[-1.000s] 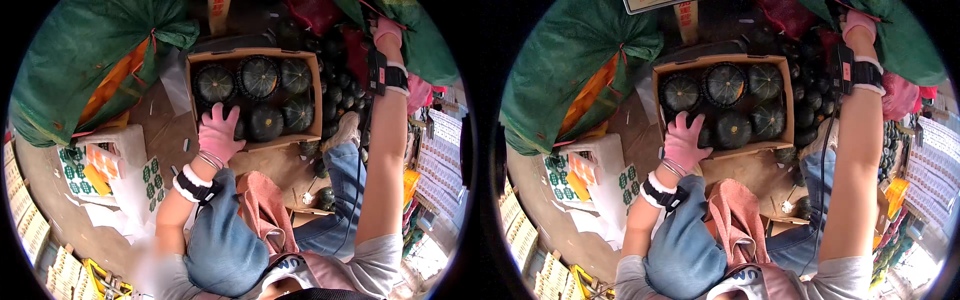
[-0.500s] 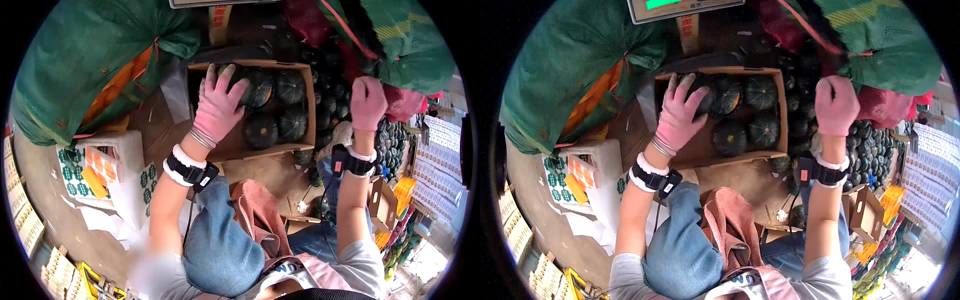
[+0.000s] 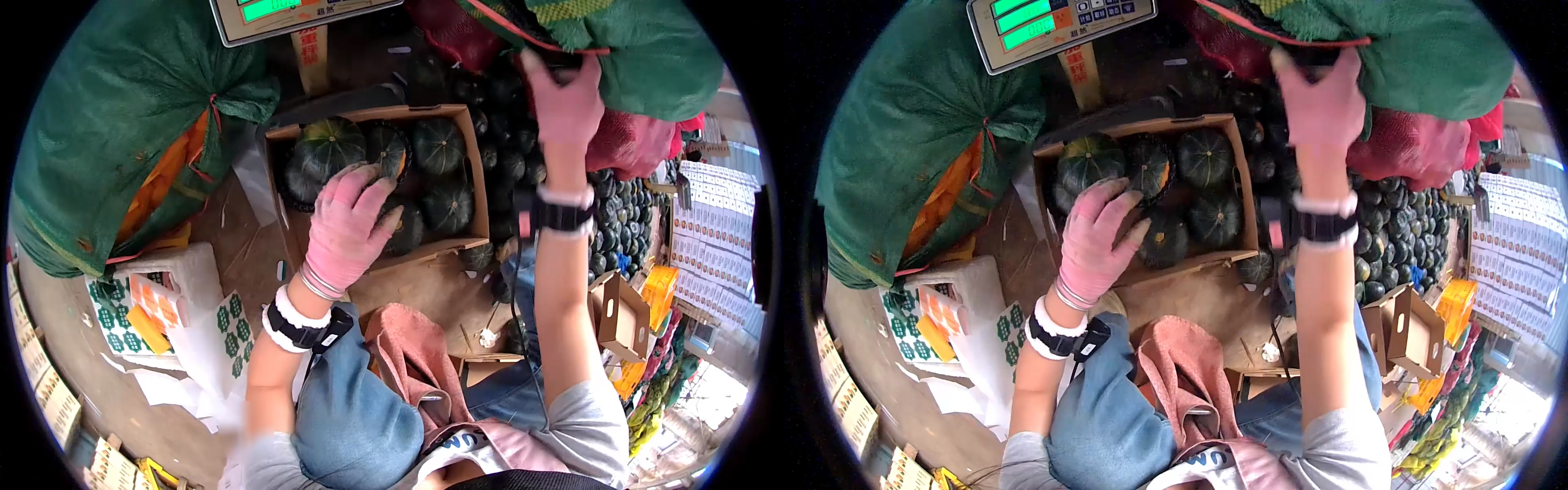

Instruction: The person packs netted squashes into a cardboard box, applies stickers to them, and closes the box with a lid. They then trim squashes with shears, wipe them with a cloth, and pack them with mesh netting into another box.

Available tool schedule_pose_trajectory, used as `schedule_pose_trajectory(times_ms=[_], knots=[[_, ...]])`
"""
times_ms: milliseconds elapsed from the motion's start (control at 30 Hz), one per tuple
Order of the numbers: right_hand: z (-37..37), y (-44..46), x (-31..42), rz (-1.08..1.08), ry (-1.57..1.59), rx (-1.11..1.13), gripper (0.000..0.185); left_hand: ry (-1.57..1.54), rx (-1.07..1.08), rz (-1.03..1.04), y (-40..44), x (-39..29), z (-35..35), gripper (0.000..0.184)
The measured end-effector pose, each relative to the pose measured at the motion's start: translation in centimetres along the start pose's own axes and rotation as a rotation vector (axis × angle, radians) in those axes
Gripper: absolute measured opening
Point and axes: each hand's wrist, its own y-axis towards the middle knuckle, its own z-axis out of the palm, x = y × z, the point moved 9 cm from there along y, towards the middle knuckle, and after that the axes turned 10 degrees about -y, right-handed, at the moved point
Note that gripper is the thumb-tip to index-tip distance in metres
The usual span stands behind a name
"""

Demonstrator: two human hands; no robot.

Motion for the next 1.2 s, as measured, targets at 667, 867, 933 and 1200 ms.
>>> schedule_pose_trajectory(times_ms=[667, 867, 933, 1200], knots=[[2.8, -23.9, 6.4, 0.295, 1.335, 0.969, 0.021, -0.239, 0.082, 0.080, -3.3, -1.0, -0.6, 0.025], [2.3, -21.5, 6.0, 0.104, 1.256, 0.733, 0.035, -0.598, -0.016, -0.185, -3.6, 1.3, -1.5, 0.021], [2.3, -21.8, 7.0, 0.111, 1.181, 0.710, 0.039, -0.571, 0.018, -0.135, -3.6, 0.9, -1.5, 0.023], [0.2, -21.0, 6.9, -0.167, 0.777, 0.552, 0.036, -1.437, -0.108, -0.877, -5.7, 3.8, -0.3, 0.019]])
